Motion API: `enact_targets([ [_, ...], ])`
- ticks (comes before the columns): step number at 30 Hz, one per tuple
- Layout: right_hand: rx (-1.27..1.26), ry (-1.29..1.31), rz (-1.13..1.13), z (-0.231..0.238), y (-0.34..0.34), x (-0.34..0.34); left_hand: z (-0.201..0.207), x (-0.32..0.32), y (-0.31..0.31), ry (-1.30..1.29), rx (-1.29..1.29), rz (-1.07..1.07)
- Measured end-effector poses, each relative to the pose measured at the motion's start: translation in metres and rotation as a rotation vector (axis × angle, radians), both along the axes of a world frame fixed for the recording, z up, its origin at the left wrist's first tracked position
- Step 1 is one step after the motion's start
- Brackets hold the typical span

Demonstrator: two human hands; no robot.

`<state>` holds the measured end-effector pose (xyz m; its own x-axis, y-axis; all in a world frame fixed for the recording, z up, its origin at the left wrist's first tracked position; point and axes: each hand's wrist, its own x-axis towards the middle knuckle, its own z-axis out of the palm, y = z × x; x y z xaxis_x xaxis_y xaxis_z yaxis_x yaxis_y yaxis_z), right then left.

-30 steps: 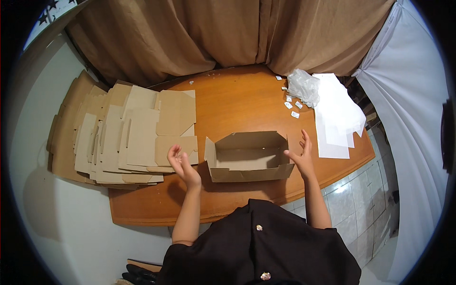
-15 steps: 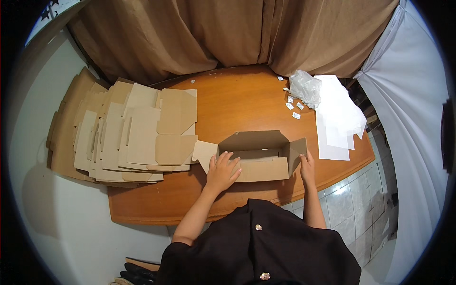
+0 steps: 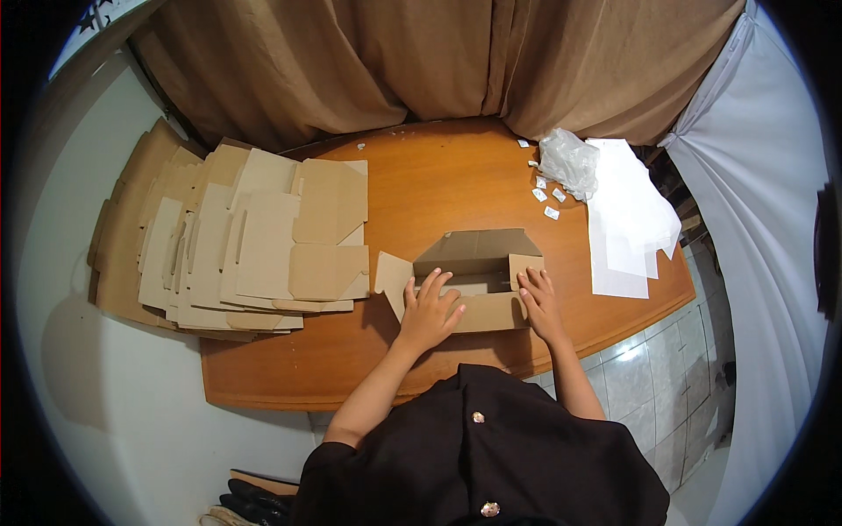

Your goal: Fold cardboard shoe boxes, place tissue paper inside, and stack them on a shelf.

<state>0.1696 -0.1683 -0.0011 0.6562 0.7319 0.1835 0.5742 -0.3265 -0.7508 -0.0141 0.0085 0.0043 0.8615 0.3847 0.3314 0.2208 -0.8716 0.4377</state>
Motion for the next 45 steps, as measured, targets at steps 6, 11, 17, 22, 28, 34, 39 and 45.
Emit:
enact_targets([
  [6, -0.286, -0.198, 0.067, 0.021, 0.002, -0.013, -0.002, 0.002, 0.003, 0.076, 0.029, -0.01],
  [11, -0.007, -0.124, 0.065, 0.007, -0.002, -0.001, 0.014, -0.013, -0.001, -0.006, 0.091, 0.052],
  [17, 0.195, -0.006, -0.194, 0.006, -0.006, 0.014, -0.004, -0.039, 0.038, -0.675, -0.114, 0.529],
  [22, -0.165, -0.15, -0.294, 0.019, 0.023, 0.016, -0.053, -0.041, 0.076, -0.656, -1.423, 0.355],
  [28, -0.248, 0.025, -0.28, 0.0, 0.038, 0.021, -0.058, -0.019, 0.058, -0.476, -1.607, 0.205],
  [34, -0.31, -0.007, -0.245, 0.005, 0.041, 0.016, -0.07, -0.011, 0.055, -0.212, -1.065, 0.294],
  [39, -0.145, -0.005, -0.298, -0.007, 0.04, 0.02, -0.075, -0.01, 0.059, -0.202, -1.016, 0.264],
  [45, 0.02, 0.14, -0.239, -0.021, 0.031, 0.035, -0.06, -0.001, 0.058, -0.413, -1.163, 0.273],
])
